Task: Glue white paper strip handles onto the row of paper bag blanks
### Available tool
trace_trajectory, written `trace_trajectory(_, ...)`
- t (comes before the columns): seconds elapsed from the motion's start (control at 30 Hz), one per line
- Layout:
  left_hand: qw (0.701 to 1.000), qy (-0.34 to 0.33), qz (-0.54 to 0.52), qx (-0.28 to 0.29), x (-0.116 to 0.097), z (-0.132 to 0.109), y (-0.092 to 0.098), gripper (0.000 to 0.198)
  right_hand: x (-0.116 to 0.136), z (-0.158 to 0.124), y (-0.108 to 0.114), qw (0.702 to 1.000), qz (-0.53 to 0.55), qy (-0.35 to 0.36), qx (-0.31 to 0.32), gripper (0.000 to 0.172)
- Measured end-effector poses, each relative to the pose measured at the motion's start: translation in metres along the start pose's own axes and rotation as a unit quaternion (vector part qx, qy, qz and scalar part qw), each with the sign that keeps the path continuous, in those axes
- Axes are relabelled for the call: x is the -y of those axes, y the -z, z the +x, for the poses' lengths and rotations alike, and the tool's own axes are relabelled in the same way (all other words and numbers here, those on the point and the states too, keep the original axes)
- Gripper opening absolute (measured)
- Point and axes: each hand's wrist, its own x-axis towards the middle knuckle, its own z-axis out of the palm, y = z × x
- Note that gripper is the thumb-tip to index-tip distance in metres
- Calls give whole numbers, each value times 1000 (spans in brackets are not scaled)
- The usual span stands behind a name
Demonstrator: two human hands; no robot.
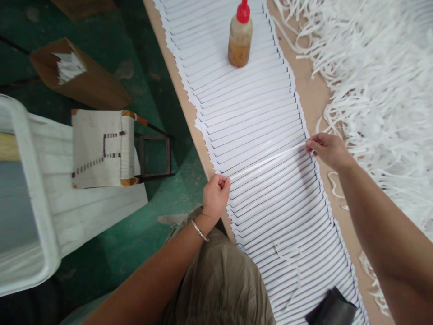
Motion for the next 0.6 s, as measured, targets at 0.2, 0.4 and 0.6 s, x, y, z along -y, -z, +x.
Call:
trace_trajectory(0.2,1000,-20,14,-4,2,-2,-3,16,-3,9,-11,999,11,-7,-44,17)
trace_trajectory(0.4,999,-34,12,-8,3,-3,-3,15,-8,16,-23,997,56,-21,-47,15)
trace_trajectory(0.6,999,-35,24,-9,5,-1,-3,16,-8,19,-28,997,21,-18,-70,18)
